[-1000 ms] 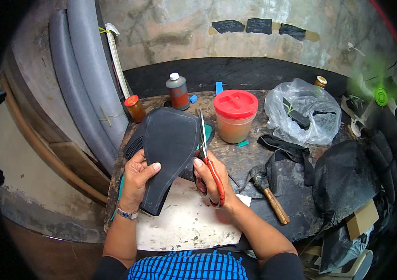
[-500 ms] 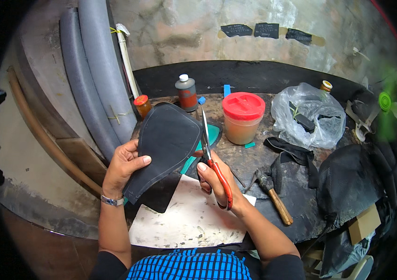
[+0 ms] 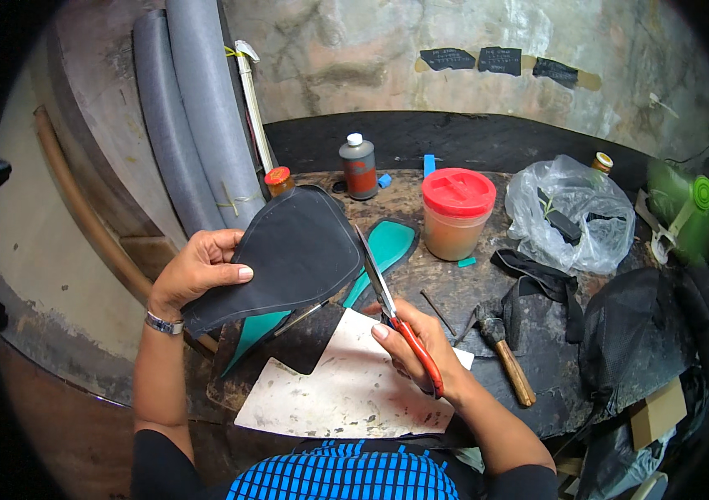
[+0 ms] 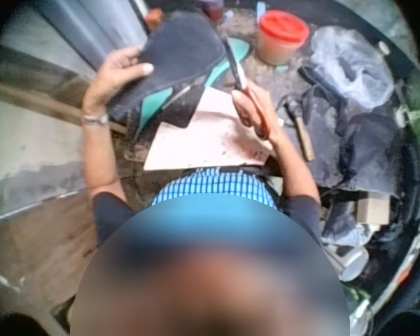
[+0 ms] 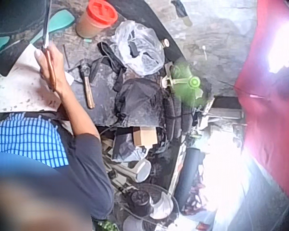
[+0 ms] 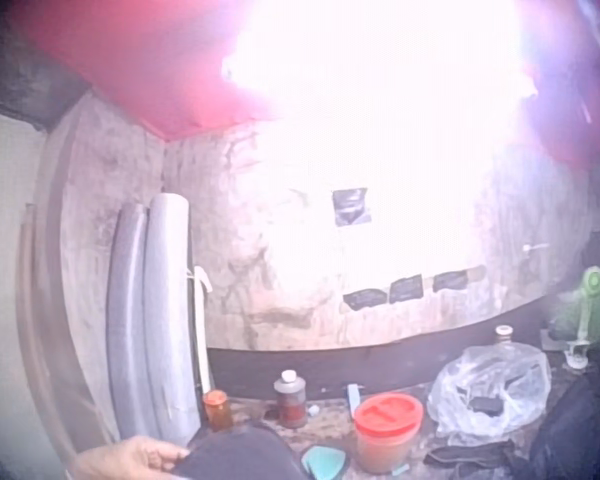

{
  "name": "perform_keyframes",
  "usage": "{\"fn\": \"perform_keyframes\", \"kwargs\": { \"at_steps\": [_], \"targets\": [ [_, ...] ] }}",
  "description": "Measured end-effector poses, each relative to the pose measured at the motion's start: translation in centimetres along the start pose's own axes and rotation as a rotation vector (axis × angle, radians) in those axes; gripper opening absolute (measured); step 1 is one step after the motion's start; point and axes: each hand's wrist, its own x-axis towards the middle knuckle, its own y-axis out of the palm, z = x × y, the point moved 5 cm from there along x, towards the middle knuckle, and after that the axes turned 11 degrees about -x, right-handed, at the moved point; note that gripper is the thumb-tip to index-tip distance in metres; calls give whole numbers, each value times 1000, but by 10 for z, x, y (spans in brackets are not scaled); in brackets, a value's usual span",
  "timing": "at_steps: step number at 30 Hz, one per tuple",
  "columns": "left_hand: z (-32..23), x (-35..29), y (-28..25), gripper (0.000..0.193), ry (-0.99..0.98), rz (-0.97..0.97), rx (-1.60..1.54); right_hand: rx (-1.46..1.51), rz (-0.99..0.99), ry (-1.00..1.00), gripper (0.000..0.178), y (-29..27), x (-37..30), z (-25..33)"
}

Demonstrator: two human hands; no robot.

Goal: The person cuts black rubber soles with scissors, then uses a hammer and a small metal tool to secure the edges of a green insole to the black sole. They repeatedly tap along the perimeter to bond the layers and trim excess material.

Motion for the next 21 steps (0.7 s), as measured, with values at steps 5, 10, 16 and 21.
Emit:
{"fn": "perform_keyframes", "kwargs": {
  "at_steps": [5,10,16,21],
  "targets": [
    [-4,-7,-1,43,-58,12,45,-105,-27,-21,34,-2,-8,-1],
    [-6,-18,-2,48,-78,9,32,-176,-67,-59,28,3,-13,-2],
    [-4,-39,-7,47,-138,16,29,-28,9,-39,39,14,-10,-4],
    [2,-53,-5,45,-164,53,-55,-86,38,-143,47,20,-5,4]
  ]
}}
